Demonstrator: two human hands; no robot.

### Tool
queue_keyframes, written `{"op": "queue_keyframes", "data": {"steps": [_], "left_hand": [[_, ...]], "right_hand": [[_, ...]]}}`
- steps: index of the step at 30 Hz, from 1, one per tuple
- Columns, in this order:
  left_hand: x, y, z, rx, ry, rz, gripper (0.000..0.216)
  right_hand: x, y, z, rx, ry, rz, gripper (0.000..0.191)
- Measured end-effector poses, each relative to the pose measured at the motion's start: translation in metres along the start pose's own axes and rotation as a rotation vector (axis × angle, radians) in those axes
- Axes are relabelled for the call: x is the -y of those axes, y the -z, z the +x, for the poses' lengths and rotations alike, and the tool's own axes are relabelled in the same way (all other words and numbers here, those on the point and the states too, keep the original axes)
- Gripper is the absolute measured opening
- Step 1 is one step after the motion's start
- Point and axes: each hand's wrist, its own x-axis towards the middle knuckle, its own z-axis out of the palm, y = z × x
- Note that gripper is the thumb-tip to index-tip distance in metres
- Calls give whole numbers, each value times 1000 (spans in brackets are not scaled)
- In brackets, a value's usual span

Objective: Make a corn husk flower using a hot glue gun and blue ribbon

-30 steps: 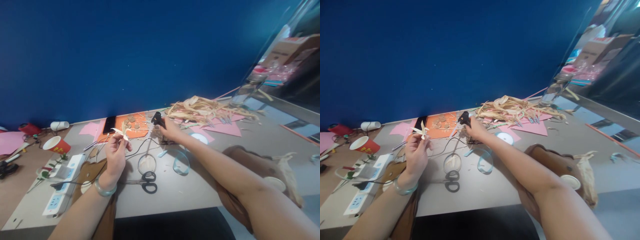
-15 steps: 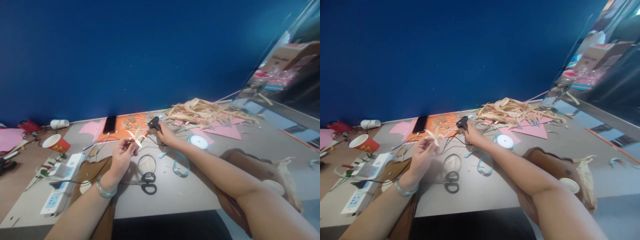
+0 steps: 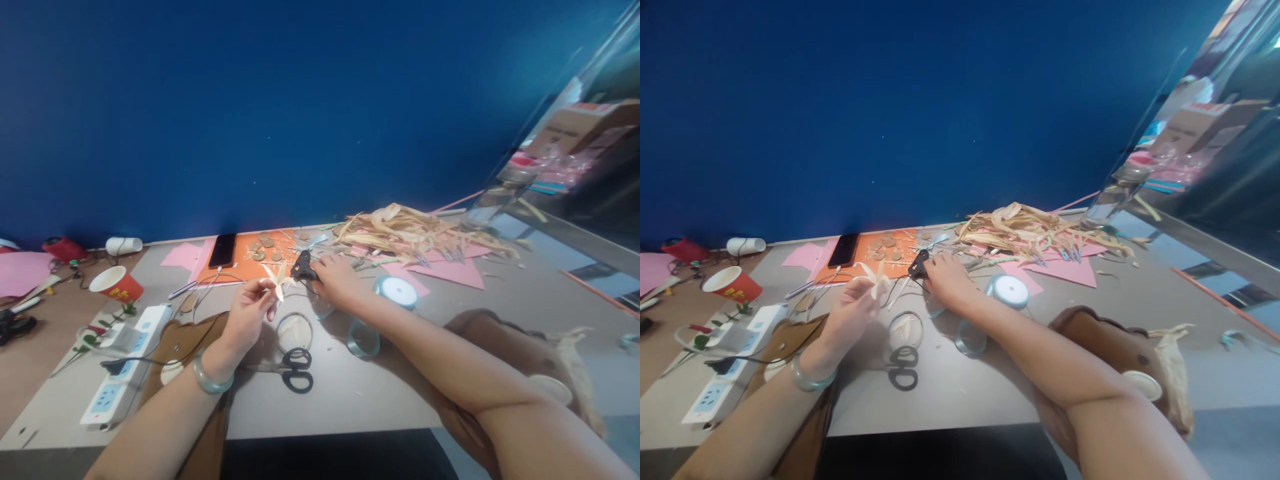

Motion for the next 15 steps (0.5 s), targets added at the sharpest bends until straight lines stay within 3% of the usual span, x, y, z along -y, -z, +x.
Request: {"op": "queue_keyframes", "data": {"steps": [3,6,11,15], "left_hand": [[-2,-1,-2,28,-20,69,25],[-7,-3,-5,31,-83,184,23],[-15,-6,-9,-8,-167,308,20],[-17,-9,-10,8,-202,363,23]], "right_hand": [[17,17,-8,-130,140,219,20],[33,31,-15,-166,100,656,19],[49,47,-23,3,-7,1153,43],[55,55,-30,91,-78,1242,40]]}}
